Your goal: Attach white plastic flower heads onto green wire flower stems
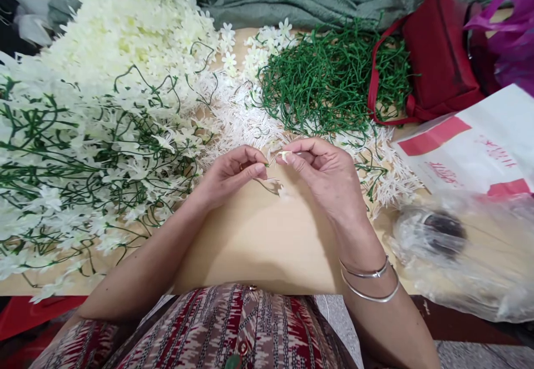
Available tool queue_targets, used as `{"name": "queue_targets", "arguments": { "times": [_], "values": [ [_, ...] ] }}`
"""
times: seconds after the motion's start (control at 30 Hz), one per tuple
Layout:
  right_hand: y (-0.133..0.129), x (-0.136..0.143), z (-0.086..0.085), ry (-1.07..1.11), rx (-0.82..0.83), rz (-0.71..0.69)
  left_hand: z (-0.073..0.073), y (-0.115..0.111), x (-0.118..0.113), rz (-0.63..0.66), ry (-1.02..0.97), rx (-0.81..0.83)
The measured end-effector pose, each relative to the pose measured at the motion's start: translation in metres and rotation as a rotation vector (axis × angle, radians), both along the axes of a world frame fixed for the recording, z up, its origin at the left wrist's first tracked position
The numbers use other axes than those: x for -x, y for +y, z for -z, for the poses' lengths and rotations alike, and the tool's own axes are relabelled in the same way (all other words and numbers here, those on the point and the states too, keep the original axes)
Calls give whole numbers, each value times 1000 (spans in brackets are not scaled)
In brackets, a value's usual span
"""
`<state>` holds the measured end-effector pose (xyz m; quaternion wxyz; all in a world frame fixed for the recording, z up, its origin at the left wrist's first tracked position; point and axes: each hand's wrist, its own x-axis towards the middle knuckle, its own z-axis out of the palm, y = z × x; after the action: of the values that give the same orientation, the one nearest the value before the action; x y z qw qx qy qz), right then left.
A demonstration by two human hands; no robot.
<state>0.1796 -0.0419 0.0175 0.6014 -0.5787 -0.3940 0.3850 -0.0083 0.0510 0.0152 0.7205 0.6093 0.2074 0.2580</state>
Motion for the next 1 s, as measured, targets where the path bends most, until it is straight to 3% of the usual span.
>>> {"name": "queue_targets", "arguments": {
  "times": [0.1,0.2,0.6,1.0],
  "values": [
    [-1,1,0,21,35,-24,12,2,-3,-109,-10,24],
    [-1,5,-2,36,7,14,13,2,-4,-145,-8,17],
    [1,24,-10,10,66,11,9,-1,-4,-111,-43,30],
    [1,27,-8,-94,6,86,10,-5,-5,-138,-10,59]
  ]
}}
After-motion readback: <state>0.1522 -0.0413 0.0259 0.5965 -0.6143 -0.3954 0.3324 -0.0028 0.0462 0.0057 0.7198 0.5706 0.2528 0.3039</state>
